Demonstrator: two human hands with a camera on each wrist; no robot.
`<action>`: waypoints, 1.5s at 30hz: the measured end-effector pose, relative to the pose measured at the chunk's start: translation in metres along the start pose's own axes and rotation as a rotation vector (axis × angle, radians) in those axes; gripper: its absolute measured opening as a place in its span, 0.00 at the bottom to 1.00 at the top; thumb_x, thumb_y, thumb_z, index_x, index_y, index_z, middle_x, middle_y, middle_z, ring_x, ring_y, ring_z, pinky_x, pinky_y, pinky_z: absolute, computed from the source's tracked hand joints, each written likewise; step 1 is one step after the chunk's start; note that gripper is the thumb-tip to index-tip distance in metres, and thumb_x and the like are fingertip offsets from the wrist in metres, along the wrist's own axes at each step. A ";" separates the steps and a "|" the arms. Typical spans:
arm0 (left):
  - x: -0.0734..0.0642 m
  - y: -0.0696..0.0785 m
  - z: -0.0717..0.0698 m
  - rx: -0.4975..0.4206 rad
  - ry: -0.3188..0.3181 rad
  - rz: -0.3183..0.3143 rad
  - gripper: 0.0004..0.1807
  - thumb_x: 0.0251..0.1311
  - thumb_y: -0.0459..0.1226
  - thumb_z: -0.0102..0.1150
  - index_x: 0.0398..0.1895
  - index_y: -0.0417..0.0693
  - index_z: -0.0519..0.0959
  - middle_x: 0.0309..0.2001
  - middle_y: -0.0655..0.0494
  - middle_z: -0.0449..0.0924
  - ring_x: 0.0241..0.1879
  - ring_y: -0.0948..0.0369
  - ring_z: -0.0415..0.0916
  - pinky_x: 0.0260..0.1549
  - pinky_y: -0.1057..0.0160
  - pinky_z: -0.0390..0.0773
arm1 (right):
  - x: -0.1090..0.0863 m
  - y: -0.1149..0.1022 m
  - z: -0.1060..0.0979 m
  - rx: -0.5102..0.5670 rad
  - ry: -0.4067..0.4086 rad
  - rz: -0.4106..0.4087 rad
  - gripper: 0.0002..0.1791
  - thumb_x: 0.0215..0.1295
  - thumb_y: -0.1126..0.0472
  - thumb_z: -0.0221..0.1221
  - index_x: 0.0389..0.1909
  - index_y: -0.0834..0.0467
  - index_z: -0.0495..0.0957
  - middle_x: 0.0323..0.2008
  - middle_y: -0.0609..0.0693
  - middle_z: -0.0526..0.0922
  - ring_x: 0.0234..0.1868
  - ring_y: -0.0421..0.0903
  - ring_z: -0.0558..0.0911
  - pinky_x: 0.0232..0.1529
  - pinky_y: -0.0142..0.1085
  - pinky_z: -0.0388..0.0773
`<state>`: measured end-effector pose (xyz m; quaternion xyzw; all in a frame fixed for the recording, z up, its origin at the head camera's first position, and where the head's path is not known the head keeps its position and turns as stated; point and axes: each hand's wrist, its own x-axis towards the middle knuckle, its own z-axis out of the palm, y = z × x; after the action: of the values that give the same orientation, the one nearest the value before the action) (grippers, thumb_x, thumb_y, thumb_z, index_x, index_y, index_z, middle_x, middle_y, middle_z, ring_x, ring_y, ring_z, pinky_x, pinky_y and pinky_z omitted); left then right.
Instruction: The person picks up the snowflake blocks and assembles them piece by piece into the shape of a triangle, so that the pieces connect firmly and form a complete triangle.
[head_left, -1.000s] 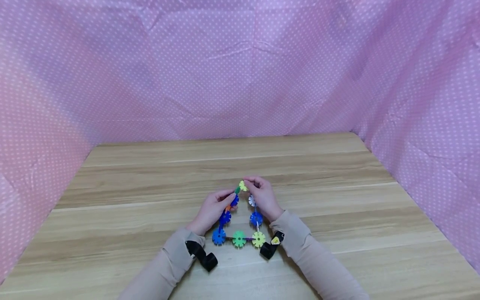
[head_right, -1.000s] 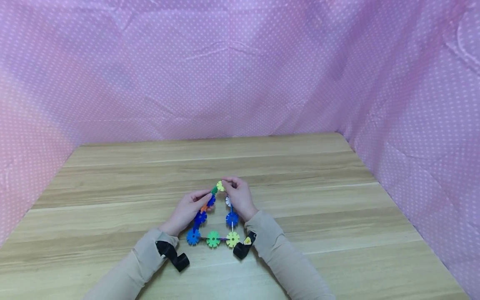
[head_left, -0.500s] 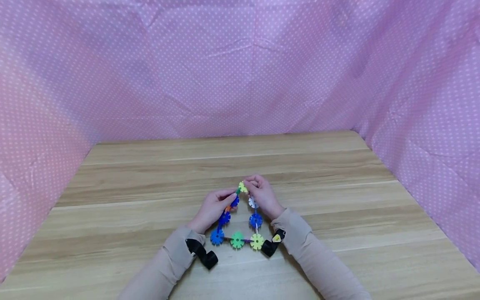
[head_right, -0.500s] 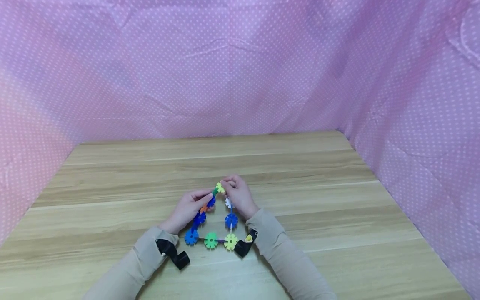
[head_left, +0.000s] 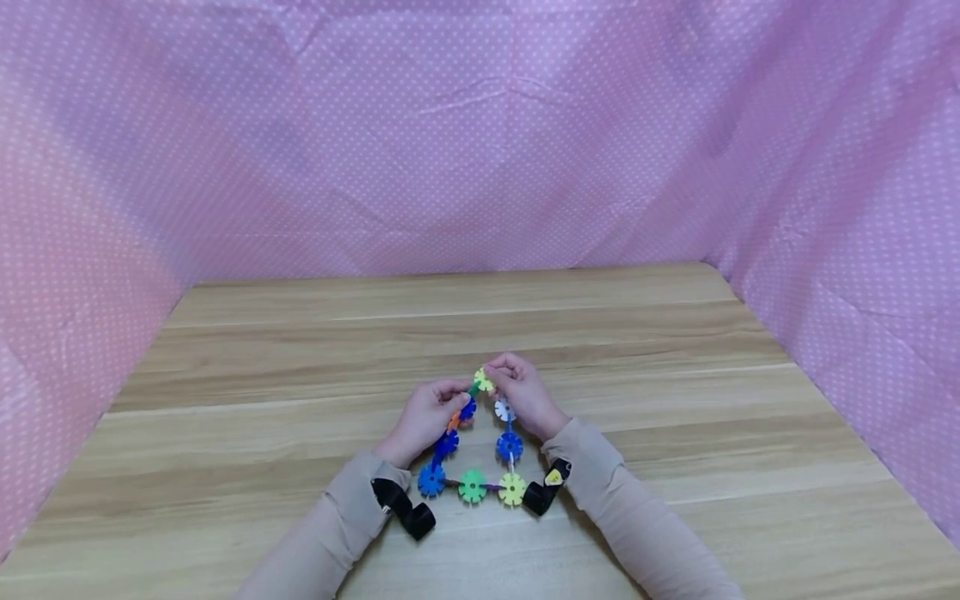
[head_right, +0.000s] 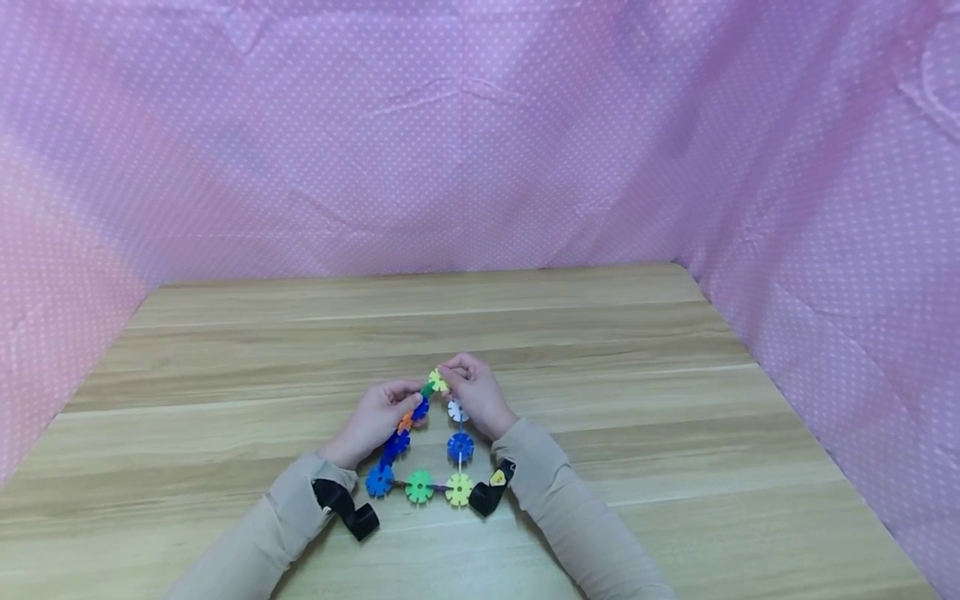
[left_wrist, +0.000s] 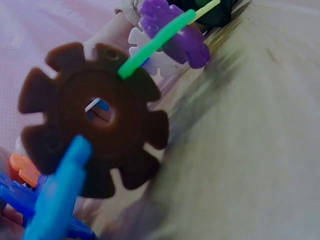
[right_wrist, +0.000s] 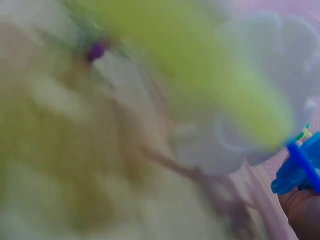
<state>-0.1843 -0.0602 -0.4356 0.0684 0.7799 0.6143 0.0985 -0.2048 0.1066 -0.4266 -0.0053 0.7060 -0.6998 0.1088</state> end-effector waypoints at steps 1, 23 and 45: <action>-0.001 0.000 -0.001 -0.003 -0.009 0.002 0.12 0.63 0.28 0.53 0.47 0.32 0.79 0.32 0.46 0.83 0.27 0.63 0.80 0.30 0.69 0.78 | 0.000 0.000 0.000 -0.006 -0.010 -0.004 0.07 0.70 0.66 0.51 0.38 0.67 0.74 0.20 0.42 0.78 0.20 0.38 0.73 0.23 0.26 0.71; 0.004 0.000 0.006 -0.091 0.047 -0.087 0.18 0.66 0.33 0.52 0.57 0.33 0.72 0.37 0.44 0.84 0.33 0.57 0.84 0.39 0.64 0.81 | -0.013 -0.009 -0.039 -0.403 -0.052 0.031 0.25 0.66 0.58 0.56 0.61 0.63 0.66 0.56 0.60 0.75 0.57 0.55 0.74 0.59 0.48 0.70; 0.002 0.003 0.001 0.037 0.020 -0.047 0.21 0.64 0.37 0.56 0.60 0.42 0.73 0.35 0.51 0.85 0.31 0.64 0.77 0.37 0.67 0.73 | -0.021 -0.008 -0.026 -0.266 -0.148 -0.049 0.16 0.57 0.66 0.64 0.46 0.67 0.78 0.44 0.60 0.83 0.43 0.45 0.83 0.48 0.35 0.79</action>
<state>-0.1858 -0.0577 -0.4330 0.0460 0.7935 0.5979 0.1039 -0.1894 0.1359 -0.4158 -0.0883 0.7822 -0.6003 0.1419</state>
